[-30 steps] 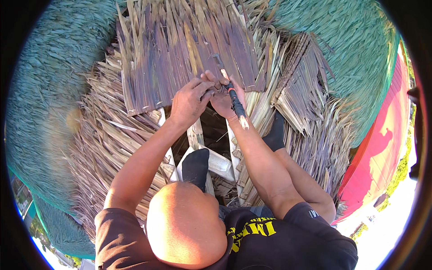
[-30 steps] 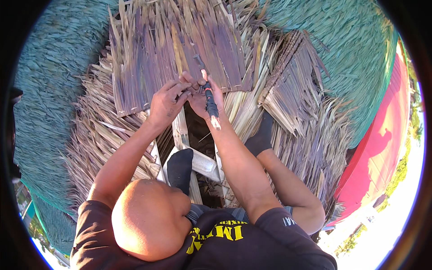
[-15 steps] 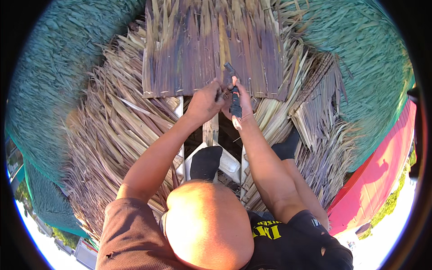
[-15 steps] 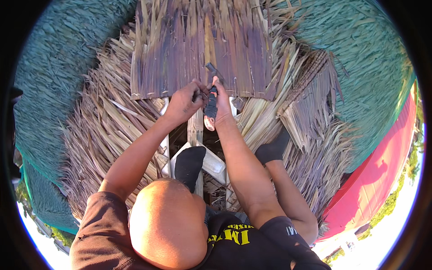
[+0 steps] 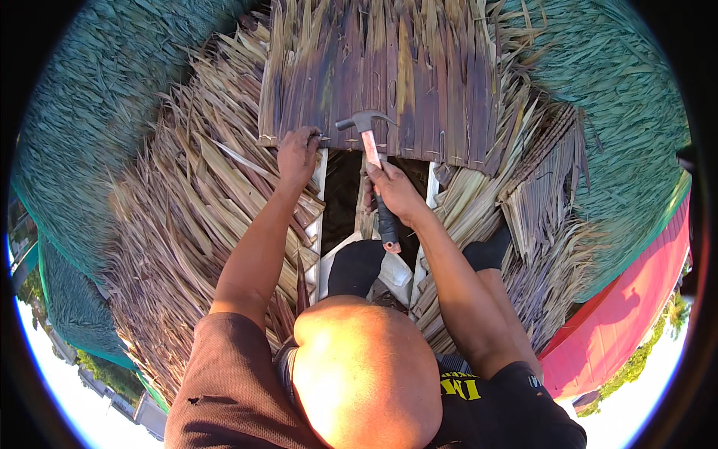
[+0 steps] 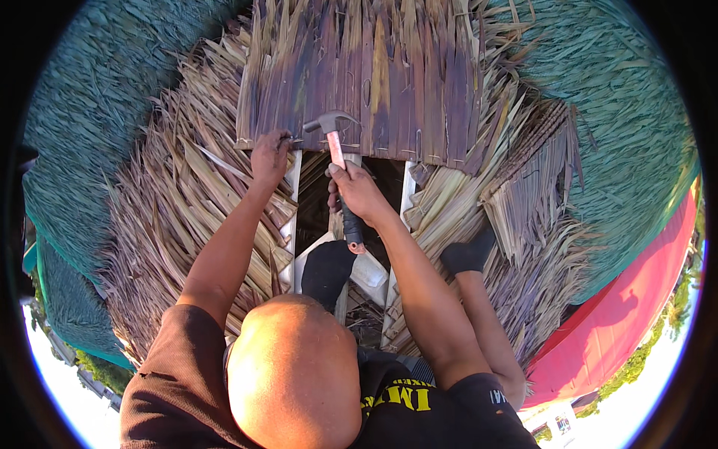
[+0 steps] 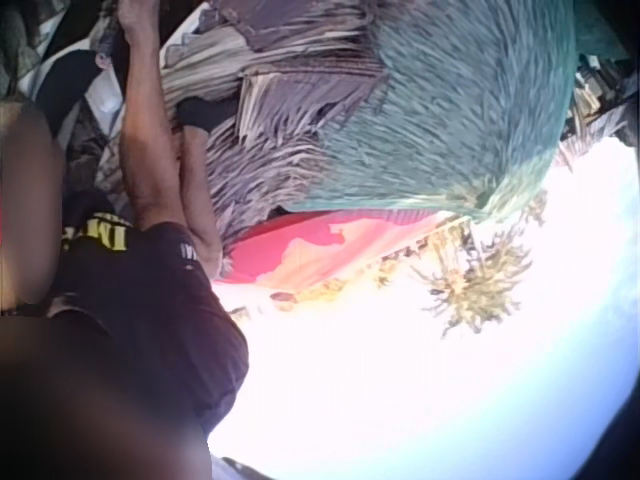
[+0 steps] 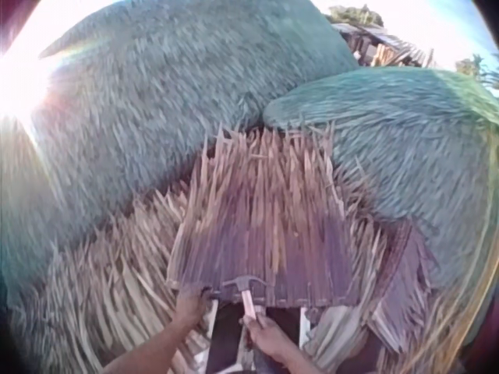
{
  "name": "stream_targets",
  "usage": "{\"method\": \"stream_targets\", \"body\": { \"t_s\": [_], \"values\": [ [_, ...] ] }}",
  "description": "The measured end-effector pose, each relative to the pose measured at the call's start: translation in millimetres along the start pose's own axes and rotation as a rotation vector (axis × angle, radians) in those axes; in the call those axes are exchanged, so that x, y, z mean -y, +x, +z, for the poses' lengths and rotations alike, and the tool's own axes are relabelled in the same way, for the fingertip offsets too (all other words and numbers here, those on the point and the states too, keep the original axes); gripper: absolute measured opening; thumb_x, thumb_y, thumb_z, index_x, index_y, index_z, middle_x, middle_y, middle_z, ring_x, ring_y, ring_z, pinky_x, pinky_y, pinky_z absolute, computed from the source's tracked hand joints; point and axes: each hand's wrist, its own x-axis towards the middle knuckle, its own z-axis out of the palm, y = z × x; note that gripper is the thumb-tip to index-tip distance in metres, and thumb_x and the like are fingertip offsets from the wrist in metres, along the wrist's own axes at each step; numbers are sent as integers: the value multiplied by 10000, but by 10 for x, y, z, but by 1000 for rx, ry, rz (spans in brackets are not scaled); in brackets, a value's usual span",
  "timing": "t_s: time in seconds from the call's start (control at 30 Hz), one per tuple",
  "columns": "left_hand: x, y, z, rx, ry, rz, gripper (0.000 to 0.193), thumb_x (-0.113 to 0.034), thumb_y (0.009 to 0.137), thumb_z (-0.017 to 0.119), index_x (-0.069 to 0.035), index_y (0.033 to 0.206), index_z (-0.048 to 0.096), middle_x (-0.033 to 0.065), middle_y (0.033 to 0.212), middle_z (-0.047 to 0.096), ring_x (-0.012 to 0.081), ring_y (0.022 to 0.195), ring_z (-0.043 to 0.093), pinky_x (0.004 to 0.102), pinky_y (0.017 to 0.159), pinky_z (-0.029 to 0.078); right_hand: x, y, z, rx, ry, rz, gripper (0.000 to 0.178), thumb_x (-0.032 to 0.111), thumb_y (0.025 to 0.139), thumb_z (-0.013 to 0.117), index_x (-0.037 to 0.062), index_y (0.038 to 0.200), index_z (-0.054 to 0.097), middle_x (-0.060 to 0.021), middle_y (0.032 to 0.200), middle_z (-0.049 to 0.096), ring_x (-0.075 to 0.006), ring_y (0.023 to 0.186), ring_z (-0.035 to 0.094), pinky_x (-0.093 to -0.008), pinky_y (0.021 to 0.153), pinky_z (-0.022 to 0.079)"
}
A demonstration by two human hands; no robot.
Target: The person is installing thatch roofing material on a roof structure. They repeatedly position bundles of dried palm leaves, align them with existing layers, and secure them using a hammer and nails. The person occasionally reaches for additional materials from a nearby container.
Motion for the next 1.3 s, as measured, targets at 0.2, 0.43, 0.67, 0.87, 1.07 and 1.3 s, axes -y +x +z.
{"method": "stream_targets", "body": {
  "t_s": [0.2,0.43,0.67,0.87,1.07,1.3],
  "values": [
    [103,-4,75,83,130,83,170,-145,874,694,-62,1023,699,143,1084,610,371,1020,538,461,908,433,122,-48,303,-233,-901,-382,302,269,1047,508,-24,996,461,-327,845,615,-536,799,602,-565,666,469],
    [184,-19,121,117,207,75,158,-157,887,683,-46,998,687,147,1070,599,372,1030,528,459,920,430,-36,137,447,-258,-1054,-353,262,236,1022,532,-5,988,436,-317,821,642,-529,778,632,-603,667,494],
    [153,-8,107,104,218,110,151,-151,883,680,-48,994,675,152,1072,596,376,1016,529,469,902,431,-66,245,451,-283,-1001,-364,286,262,1033,505,-19,1012,461,-318,813,655,-521,764,645,-604,661,502],
    [182,-3,37,178,152,95,173,-76,877,634,-49,1046,656,165,1051,606,394,986,548,477,884,445,142,-13,401,-315,-927,-412,294,289,1032,501,-4,1044,469,-318,885,667,-531,831,650,-611,732,507],
    [160,36,-122,255,151,26,423,49,812,532,-37,1227,547,194,1115,628,428,1062,573,493,938,467,226,-2,494,-217,-1043,-139,292,285,1023,527,-3,1036,475,-329,919,662,-534,864,642,-619,737,500],
    [182,-1,-75,213,74,24,466,79,797,494,-28,1248,542,196,1135,647,416,1099,594,477,952,480,372,72,502,-395,-733,-889,285,245,1007,544,-38,1031,539,-294,912,666,-490,871,648,-551,688,529]
  ]
}}
